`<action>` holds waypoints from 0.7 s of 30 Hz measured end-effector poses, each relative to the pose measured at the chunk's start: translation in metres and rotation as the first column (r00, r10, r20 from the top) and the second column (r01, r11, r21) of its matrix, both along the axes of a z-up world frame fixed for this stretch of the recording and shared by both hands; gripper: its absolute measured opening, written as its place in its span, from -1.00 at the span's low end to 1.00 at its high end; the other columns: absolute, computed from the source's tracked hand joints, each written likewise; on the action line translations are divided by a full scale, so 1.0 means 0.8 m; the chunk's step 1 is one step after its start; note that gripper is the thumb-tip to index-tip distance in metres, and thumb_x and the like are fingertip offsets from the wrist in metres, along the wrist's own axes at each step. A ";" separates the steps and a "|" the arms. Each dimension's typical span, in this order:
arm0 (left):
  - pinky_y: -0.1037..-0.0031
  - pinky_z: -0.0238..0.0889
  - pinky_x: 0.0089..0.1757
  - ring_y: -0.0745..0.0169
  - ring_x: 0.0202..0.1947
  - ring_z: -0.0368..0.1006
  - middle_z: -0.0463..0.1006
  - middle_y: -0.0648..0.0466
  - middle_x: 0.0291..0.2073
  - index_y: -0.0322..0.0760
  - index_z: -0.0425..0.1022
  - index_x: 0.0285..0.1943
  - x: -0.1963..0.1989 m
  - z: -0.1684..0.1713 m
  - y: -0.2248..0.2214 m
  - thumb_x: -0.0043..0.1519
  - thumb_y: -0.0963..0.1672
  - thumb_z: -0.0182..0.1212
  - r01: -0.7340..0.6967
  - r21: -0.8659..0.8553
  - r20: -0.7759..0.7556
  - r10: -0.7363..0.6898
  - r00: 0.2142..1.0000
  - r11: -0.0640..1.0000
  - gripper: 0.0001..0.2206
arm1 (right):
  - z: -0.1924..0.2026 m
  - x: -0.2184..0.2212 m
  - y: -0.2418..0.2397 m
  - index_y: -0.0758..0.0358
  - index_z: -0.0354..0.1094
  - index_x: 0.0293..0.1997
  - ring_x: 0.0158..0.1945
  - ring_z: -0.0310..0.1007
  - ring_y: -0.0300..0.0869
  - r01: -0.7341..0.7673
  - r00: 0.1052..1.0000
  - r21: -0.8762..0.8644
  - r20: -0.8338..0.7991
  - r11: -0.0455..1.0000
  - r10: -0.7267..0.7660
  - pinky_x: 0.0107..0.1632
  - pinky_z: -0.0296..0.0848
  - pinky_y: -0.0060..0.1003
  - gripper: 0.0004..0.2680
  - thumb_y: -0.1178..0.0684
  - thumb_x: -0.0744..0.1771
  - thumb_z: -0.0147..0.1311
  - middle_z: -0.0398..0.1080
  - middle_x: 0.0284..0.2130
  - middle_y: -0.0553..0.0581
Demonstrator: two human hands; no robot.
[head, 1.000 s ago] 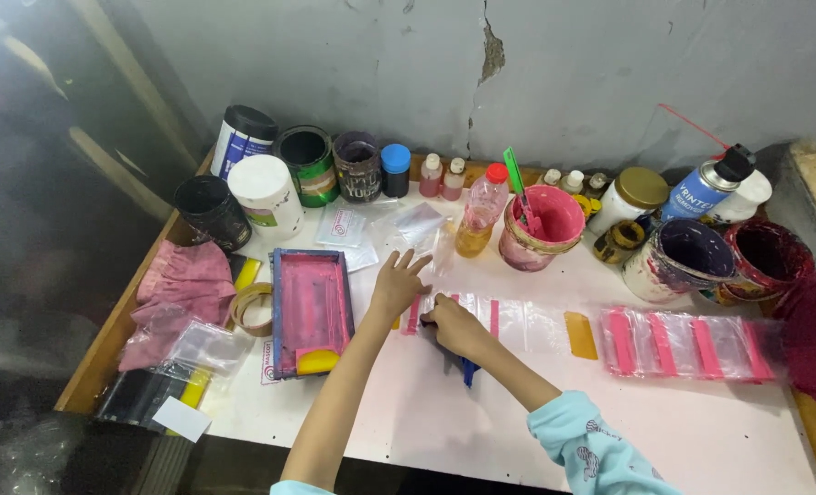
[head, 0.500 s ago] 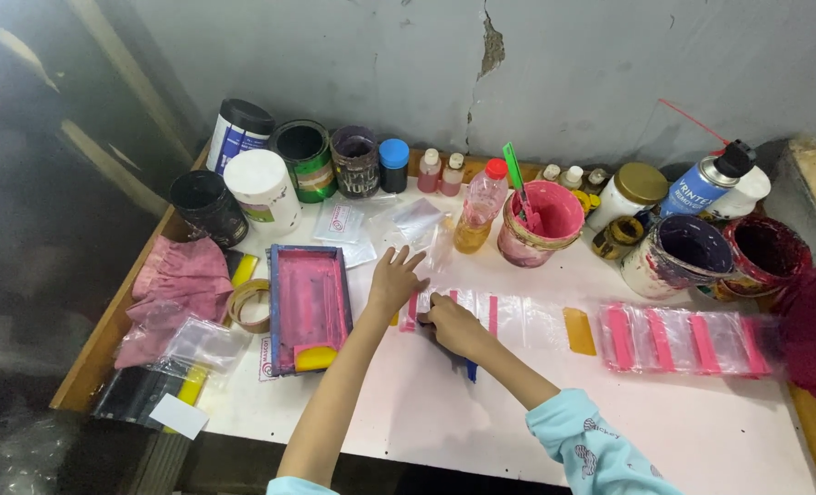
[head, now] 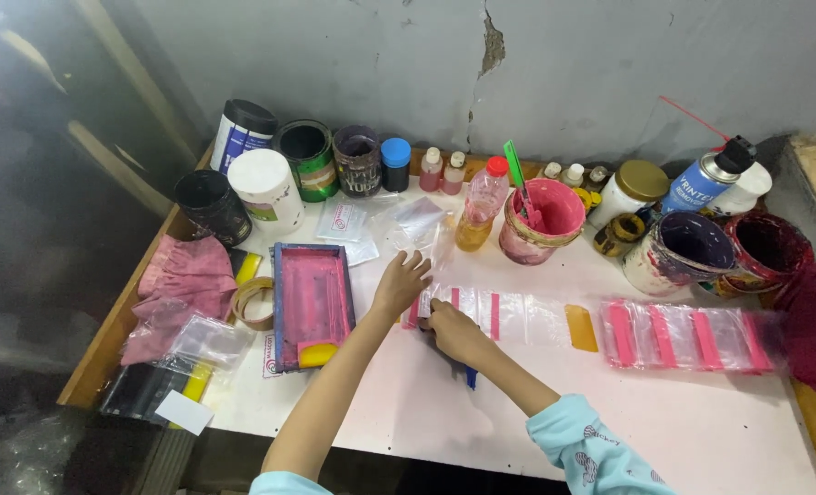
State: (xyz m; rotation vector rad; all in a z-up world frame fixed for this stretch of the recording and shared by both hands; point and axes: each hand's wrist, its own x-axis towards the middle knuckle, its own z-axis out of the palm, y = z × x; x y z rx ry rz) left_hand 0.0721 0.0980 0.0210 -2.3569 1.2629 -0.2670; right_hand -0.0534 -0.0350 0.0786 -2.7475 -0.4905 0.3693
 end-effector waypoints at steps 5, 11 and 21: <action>0.13 0.00 0.22 0.04 0.42 0.03 0.31 0.25 0.34 0.31 0.50 0.26 -0.003 0.006 0.001 0.29 -0.07 0.19 -0.022 0.025 -0.030 0.023 0.999 0.999 -0.65 | -0.008 0.004 -0.017 0.27 0.59 -0.04 0.00 0.46 0.29 0.051 0.988 0.222 -0.155 0.974 -0.016 0.01 0.53 0.01 -0.81 0.24 0.31 0.09 0.42 -0.11 0.42; 0.12 0.01 0.22 0.05 0.42 0.03 0.31 0.26 0.34 0.30 0.50 0.26 -0.002 0.004 -0.001 0.30 -0.07 0.17 -0.018 0.040 -0.031 0.020 0.999 0.999 -0.66 | -0.001 0.023 -0.033 0.16 0.57 0.05 0.07 0.49 0.25 0.147 0.982 0.253 -0.150 0.956 -0.111 0.09 0.51 0.04 -0.79 0.09 0.32 0.17 0.46 -0.07 0.34; 0.14 0.07 0.20 0.07 0.38 0.10 0.36 0.28 0.27 0.30 0.54 0.19 0.009 -0.016 0.001 0.27 -0.07 0.19 0.011 -0.006 -0.003 -0.011 1.000 1.000 -0.69 | -0.032 0.027 -0.024 -0.06 0.59 0.01 0.03 0.51 0.09 0.114 0.993 0.103 -0.051 0.988 -0.109 0.02 0.57 -0.08 -0.82 0.02 0.33 0.16 0.44 -0.11 0.14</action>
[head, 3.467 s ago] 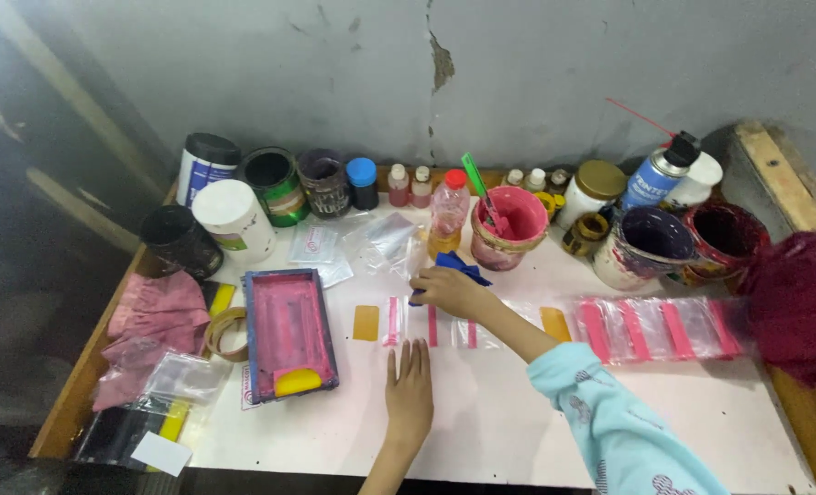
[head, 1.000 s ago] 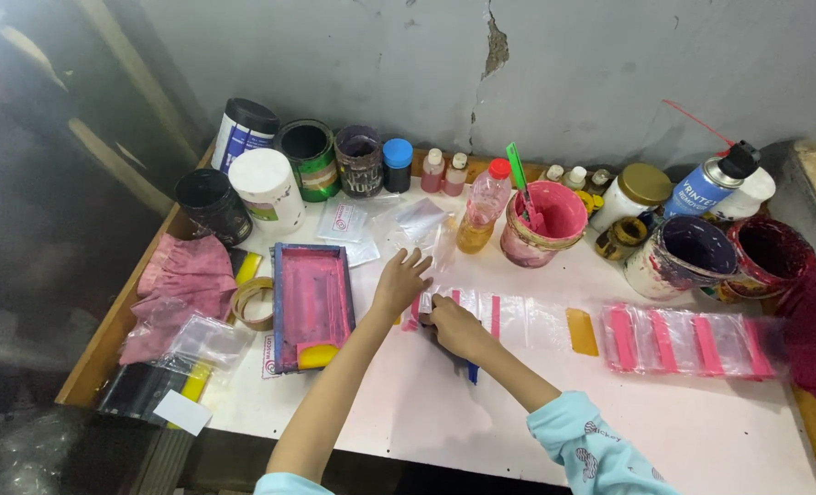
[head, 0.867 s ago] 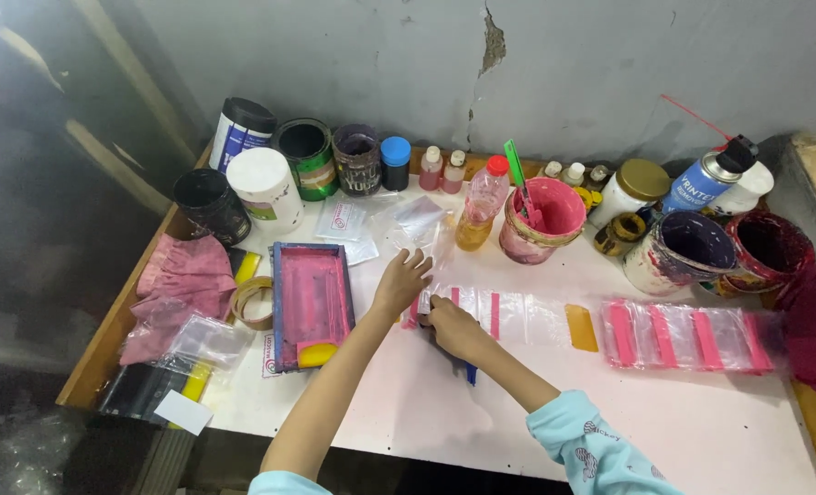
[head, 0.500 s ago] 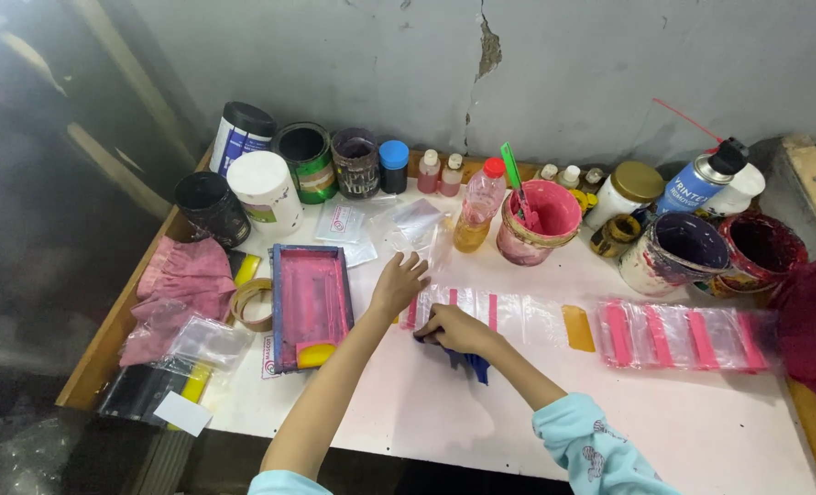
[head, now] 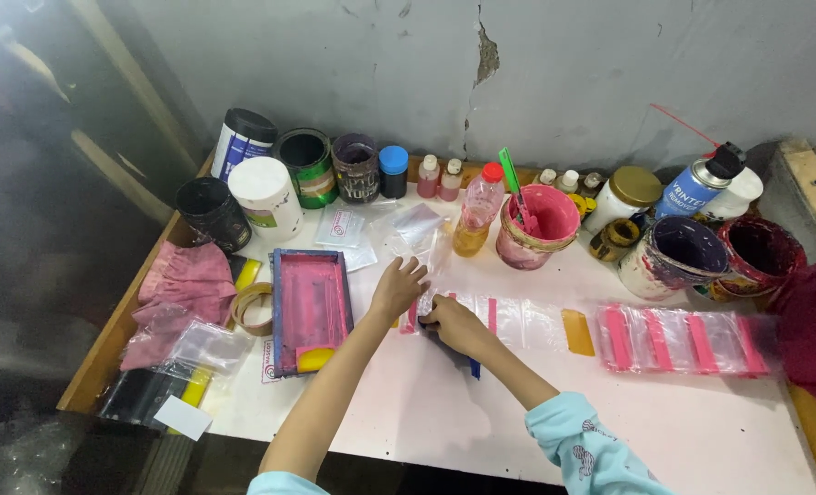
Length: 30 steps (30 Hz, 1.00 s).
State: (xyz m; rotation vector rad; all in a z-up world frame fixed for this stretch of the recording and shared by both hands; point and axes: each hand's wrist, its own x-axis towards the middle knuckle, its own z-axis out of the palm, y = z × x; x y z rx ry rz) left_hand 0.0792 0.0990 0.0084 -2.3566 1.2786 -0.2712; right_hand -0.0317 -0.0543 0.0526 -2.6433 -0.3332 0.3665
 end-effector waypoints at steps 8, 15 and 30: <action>0.14 0.10 0.17 0.07 0.33 0.16 0.42 0.25 0.18 0.26 0.58 0.12 0.009 -0.018 0.001 0.24 -0.08 0.19 0.024 -0.052 0.003 -0.024 1.000 0.998 -0.72 | 0.027 -0.010 0.012 0.04 0.60 -0.04 -0.02 0.49 0.06 -0.043 0.998 -0.072 0.031 0.996 0.045 -0.05 0.57 -0.12 -0.83 0.10 0.34 0.10 0.41 -0.16 0.16; 0.15 0.11 0.16 0.10 0.31 0.18 0.44 0.28 0.15 0.29 0.58 0.11 0.011 -0.024 0.000 0.24 -0.07 0.20 0.020 -0.057 0.009 -0.019 1.000 0.998 -0.72 | 0.049 -0.022 0.015 0.08 0.60 -0.03 0.00 0.47 0.11 -0.120 0.991 -0.108 0.039 0.987 0.125 -0.02 0.58 -0.07 -0.83 0.12 0.34 0.09 0.42 -0.12 0.22; 0.15 0.10 0.18 0.10 0.32 0.17 0.43 0.26 0.17 0.26 0.58 0.13 0.005 -0.008 -0.001 0.27 -0.10 0.18 0.005 -0.045 -0.026 -0.006 1.000 0.999 -0.72 | 0.052 -0.011 0.009 0.06 0.60 -0.03 0.00 0.46 0.10 -0.092 0.995 -0.048 0.018 0.995 0.093 -0.02 0.56 -0.10 -0.80 0.18 0.35 0.04 0.43 -0.11 0.20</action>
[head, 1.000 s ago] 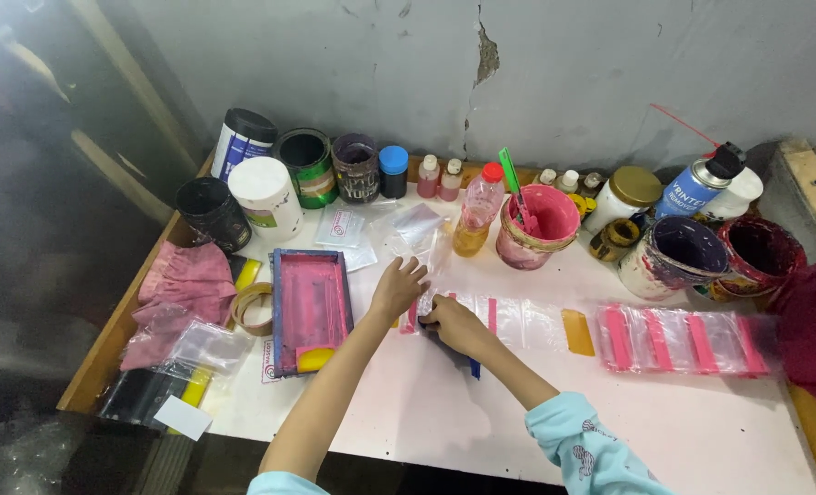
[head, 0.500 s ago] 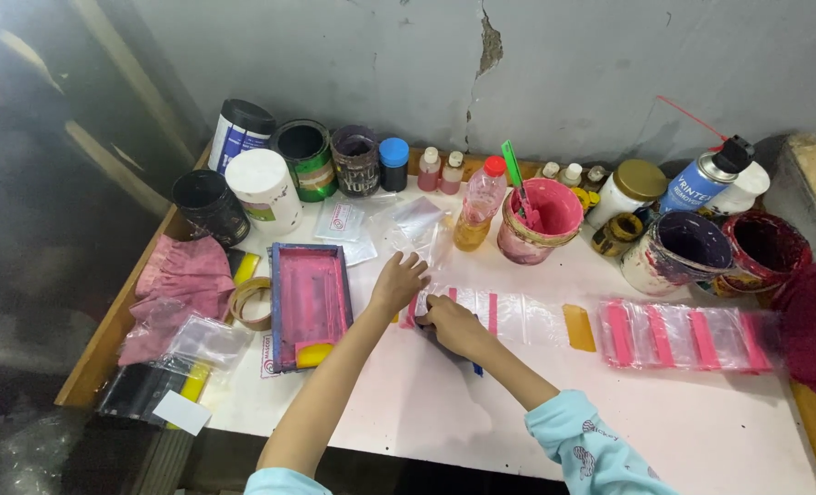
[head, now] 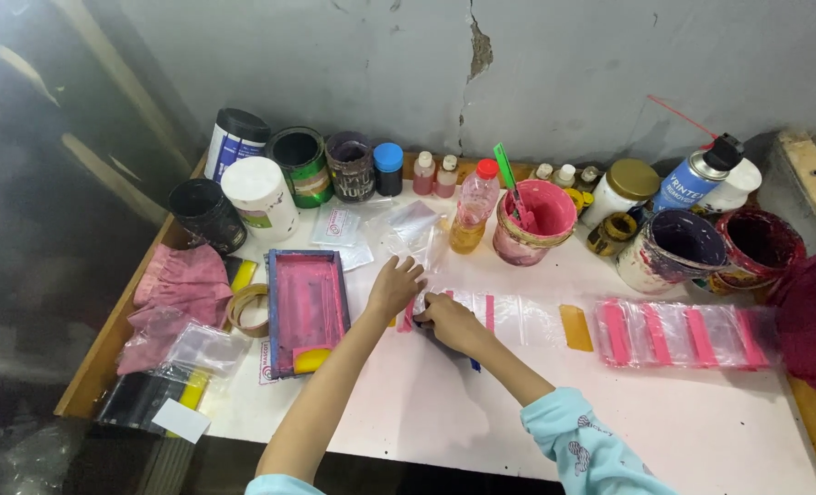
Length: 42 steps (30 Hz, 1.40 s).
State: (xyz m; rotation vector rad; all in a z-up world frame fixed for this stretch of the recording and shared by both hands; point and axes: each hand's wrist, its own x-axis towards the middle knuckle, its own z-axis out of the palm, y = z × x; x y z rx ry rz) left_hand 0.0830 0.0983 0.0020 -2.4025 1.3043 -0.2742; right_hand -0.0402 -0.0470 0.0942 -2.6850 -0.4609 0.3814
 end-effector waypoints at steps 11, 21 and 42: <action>0.22 0.16 0.17 0.14 0.37 0.20 0.36 0.31 0.30 0.41 0.55 0.17 0.009 -0.004 0.008 0.21 -0.08 0.29 -0.100 -0.036 -0.112 0.095 0.989 0.994 -0.63 | 0.003 -0.061 -0.006 0.09 0.57 0.03 0.09 0.44 0.18 -0.073 0.977 0.129 -0.190 0.989 0.097 0.10 0.49 0.02 -0.77 0.24 0.33 0.07 0.44 -0.03 0.28; 0.13 0.08 0.16 0.09 0.30 0.31 0.40 0.04 0.32 -0.01 0.31 0.46 -0.103 0.010 -0.075 0.17 -0.17 0.24 -0.335 -0.284 -0.337 0.233 0.912 0.898 -0.42 | -0.004 -0.040 -0.226 0.00 0.61 -0.09 0.03 0.47 0.05 0.195 0.933 -0.081 0.324 0.977 -0.159 0.12 0.44 -0.10 -0.83 0.12 0.34 0.07 0.56 -0.17 0.12; 0.12 -0.28 0.32 -0.10 0.53 -0.13 -0.15 -0.03 0.61 -0.15 0.15 0.53 -0.248 -0.030 -0.124 0.28 -0.03 0.07 -0.405 0.121 -0.021 0.410 0.912 0.906 -0.42 | -0.117 0.095 -0.214 0.03 0.61 -0.22 -0.31 0.36 -0.02 -0.216 0.862 -0.108 0.445 0.970 0.242 -0.35 0.31 -0.15 -0.86 0.22 0.26 0.26 0.41 -0.35 0.02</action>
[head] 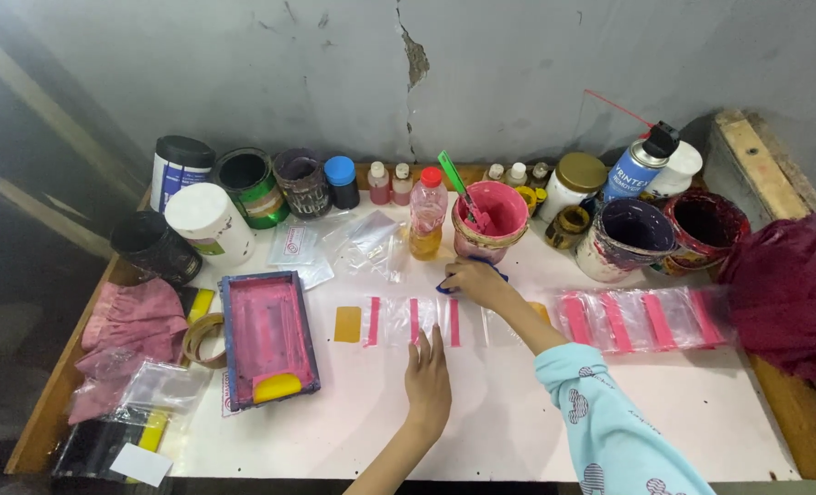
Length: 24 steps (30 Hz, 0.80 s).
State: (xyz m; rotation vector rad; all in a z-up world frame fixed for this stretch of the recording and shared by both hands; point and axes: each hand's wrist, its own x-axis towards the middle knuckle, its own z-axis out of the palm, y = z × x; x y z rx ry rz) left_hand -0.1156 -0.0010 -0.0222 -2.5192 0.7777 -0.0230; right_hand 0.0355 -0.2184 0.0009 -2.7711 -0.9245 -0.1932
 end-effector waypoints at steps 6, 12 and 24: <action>0.13 -0.30 0.34 -0.08 0.53 -0.13 -0.17 -0.03 0.61 -0.16 0.09 0.56 0.005 -0.005 -0.004 0.28 -0.02 0.08 -0.021 -0.013 -0.015 0.021 1.000 1.000 -0.38 | 0.026 -0.026 -0.003 -0.02 0.64 -0.12 -0.16 0.41 -0.06 -0.006 0.999 0.042 -0.051 0.999 0.008 -0.28 0.37 -0.21 -0.74 0.30 0.23 0.26 0.51 -0.17 0.01; 0.09 -0.30 0.33 -0.14 0.54 -0.17 -0.18 -0.04 0.61 -0.10 0.23 0.50 -0.001 0.006 -0.006 0.33 0.00 0.02 -0.012 0.078 -0.018 0.014 1.000 0.997 -0.49 | 0.048 -0.052 -0.013 -0.01 0.60 -0.01 0.00 0.42 -0.02 0.043 0.992 -0.057 -0.118 0.997 -0.050 -0.08 0.40 -0.21 -0.72 0.28 0.26 0.24 0.48 -0.05 0.07; 0.07 -0.36 0.35 -0.07 0.53 -0.13 -0.18 0.00 0.61 -0.14 0.05 0.58 -0.004 -0.001 -0.007 0.31 0.00 -0.01 -0.037 0.051 0.022 0.036 0.999 0.998 -0.40 | 0.013 -0.056 -0.029 -0.04 0.56 0.06 0.00 0.36 0.05 0.189 0.970 -0.084 -0.136 0.978 -0.200 -0.07 0.37 -0.08 -0.71 0.25 0.30 0.09 0.45 -0.07 0.10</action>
